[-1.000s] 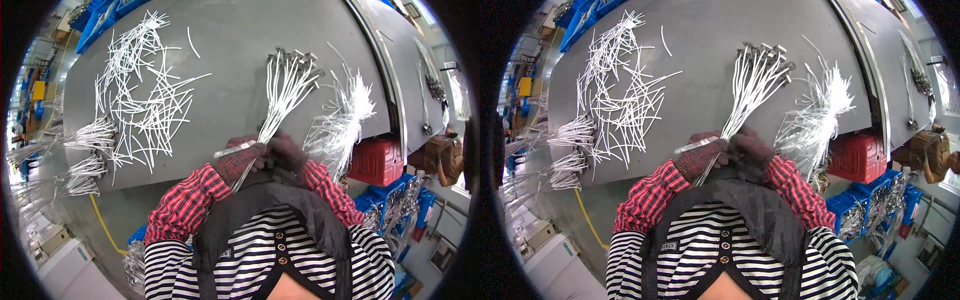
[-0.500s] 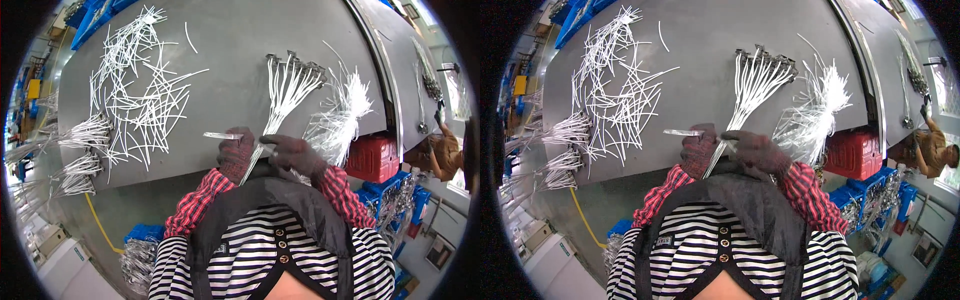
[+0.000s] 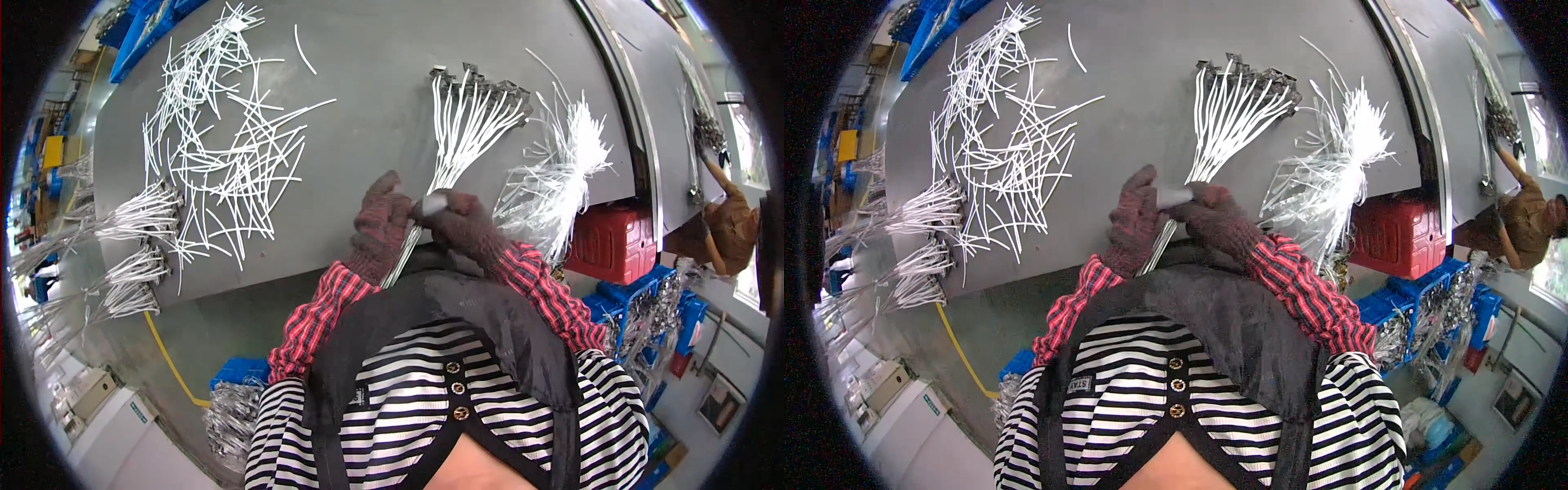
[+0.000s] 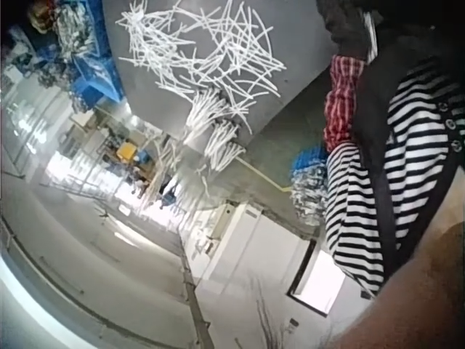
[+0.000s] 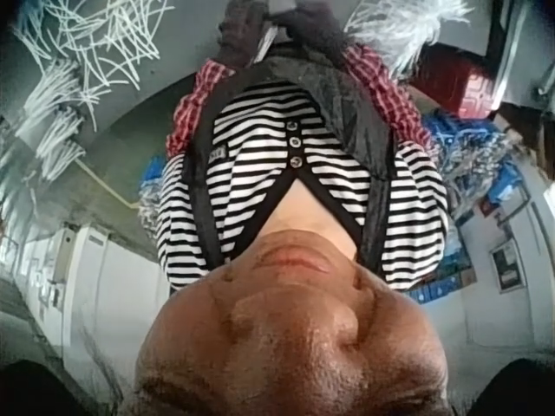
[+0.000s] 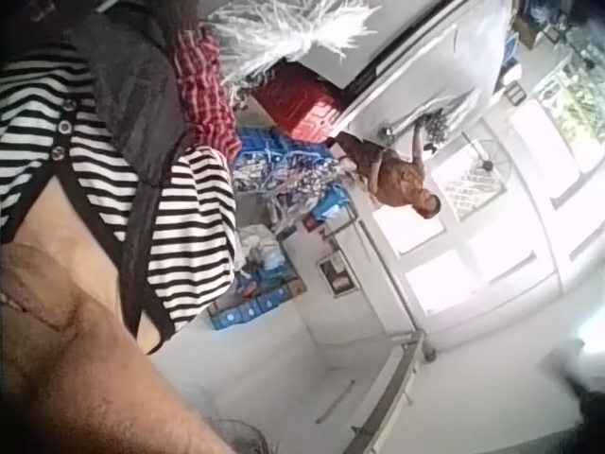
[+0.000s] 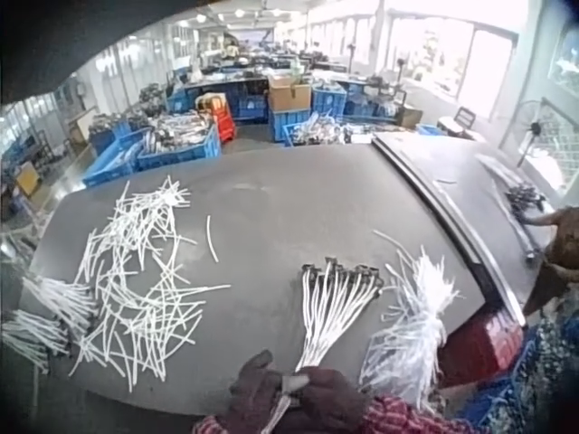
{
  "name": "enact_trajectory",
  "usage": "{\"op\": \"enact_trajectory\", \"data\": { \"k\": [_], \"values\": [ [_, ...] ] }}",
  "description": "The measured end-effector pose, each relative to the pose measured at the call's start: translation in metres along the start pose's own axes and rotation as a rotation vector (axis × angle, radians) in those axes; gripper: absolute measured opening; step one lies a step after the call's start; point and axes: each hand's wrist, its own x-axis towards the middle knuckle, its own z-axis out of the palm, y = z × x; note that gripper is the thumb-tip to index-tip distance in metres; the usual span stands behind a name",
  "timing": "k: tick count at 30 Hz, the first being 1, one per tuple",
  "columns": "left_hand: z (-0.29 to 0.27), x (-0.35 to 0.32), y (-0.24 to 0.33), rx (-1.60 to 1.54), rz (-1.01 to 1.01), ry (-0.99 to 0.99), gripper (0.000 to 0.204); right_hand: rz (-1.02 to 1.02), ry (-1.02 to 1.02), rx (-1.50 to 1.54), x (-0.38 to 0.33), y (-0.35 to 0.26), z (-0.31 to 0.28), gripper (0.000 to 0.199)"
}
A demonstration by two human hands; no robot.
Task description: The person bundles wire harnesses with plastic ties and transfers them to a pallet. After reading a paper slip, the person takes wire assemblies from a crate and arranges them on the workbench.
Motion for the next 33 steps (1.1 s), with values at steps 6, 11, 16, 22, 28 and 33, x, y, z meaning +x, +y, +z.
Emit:
{"op": "enact_trajectory", "data": {
  "k": [6,11,16,22,28,33],
  "values": [
    [0.003,0.005,0.016,-0.366,0.036,-0.087,0.028,-0.063,0.099,0.319,-0.005,-0.006,-0.004,0.026],
    [-0.013,0.020,0.024,-0.232,-0.126,-0.229,0.023,0.045,0.011,0.156,-0.012,-0.006,-0.022,0.025],
    [0.005,0.019,0.019,-0.239,-0.136,-0.218,0.027,-0.831,0.261,-0.393,0.002,0.014,-0.015,0.025],
    [-0.001,0.019,0.017,-0.329,-0.129,-0.088,0.022,-0.687,0.414,-0.966,0.012,0.007,-0.013,0.029],
    [-0.009,0.028,0.036,-0.501,-0.391,-0.387,0.018,-0.907,0.457,-0.988,0.012,0.005,-0.016,0.025],
    [-0.007,0.028,0.009,0.244,0.250,-0.062,0.015,-0.947,0.364,-1.050,0.004,0.002,-0.018,0.022]
  ]
}}
